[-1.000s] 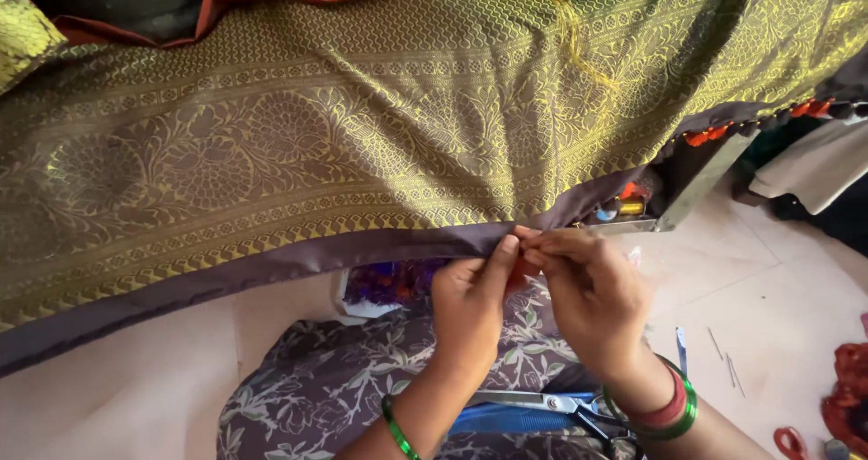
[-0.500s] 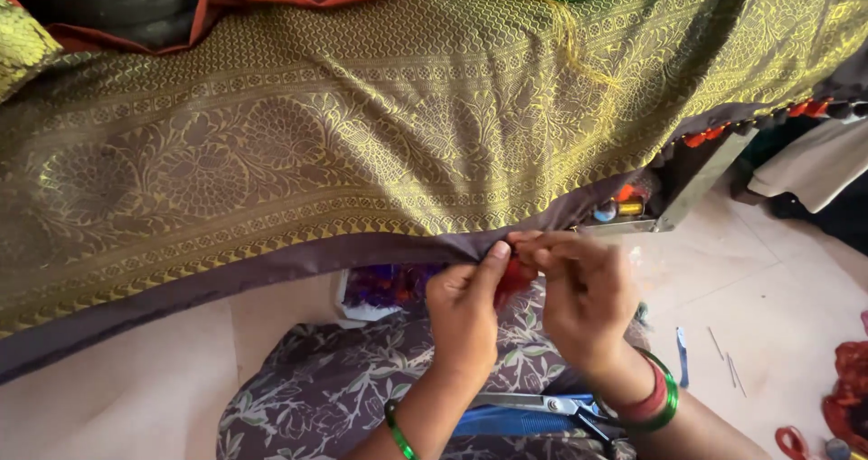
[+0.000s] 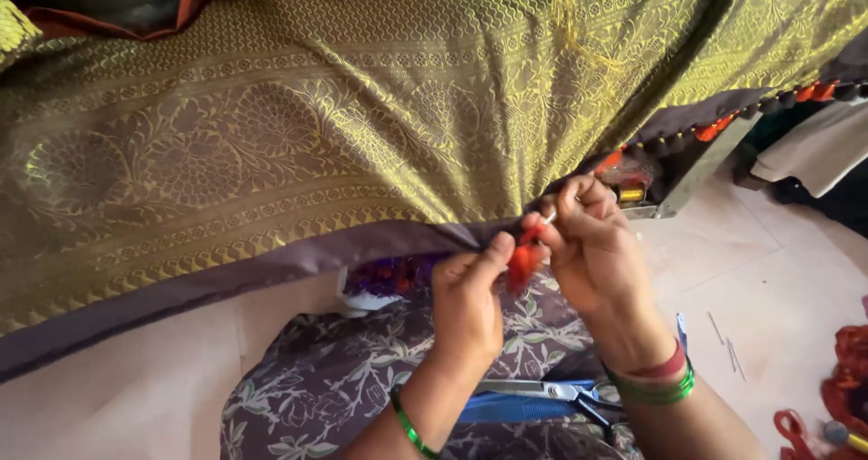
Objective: The person sits on the floor and attaches decorative tassels to the hem edge of a gold brocade fabric, tying each tassel in place by hand. They occasionally use scissors to trim thread and a comb to fluff the tassels, working along the fabric edge one tassel at a time.
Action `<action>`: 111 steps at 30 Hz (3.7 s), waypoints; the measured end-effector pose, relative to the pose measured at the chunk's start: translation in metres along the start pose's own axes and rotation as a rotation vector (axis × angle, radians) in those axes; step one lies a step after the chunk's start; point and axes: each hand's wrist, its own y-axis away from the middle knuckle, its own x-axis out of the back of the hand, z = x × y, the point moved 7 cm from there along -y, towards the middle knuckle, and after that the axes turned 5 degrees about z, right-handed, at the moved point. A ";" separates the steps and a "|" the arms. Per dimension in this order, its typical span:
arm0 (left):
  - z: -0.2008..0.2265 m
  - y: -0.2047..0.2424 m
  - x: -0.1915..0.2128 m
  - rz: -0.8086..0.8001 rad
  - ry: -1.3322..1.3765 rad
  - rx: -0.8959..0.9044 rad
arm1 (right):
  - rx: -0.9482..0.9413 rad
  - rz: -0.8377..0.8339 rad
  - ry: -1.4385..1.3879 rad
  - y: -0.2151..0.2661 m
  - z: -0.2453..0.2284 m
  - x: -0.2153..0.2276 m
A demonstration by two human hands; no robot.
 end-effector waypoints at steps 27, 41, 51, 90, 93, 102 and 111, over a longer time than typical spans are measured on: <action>0.029 0.011 0.009 -0.012 -0.809 -0.696 | 0.362 -0.101 0.178 0.009 -0.104 -0.028; 0.034 0.013 0.015 0.056 -0.875 -0.794 | 0.349 -0.190 0.204 0.034 -0.093 -0.027; -0.003 0.008 0.056 -0.053 -0.906 -0.372 | 0.092 0.161 0.366 0.087 -0.050 0.118; -0.051 0.073 0.159 0.134 -0.757 -0.093 | 0.444 -0.961 1.858 0.256 0.066 0.144; -0.051 0.073 0.155 0.145 -0.678 -0.089 | 0.070 -0.849 1.466 0.255 0.071 0.168; -0.046 0.081 0.158 0.157 -0.847 -0.109 | 0.248 -0.702 1.691 0.201 0.079 0.105; -0.012 0.075 0.199 0.289 -0.926 -0.201 | 0.009 -0.733 1.863 0.208 0.094 0.129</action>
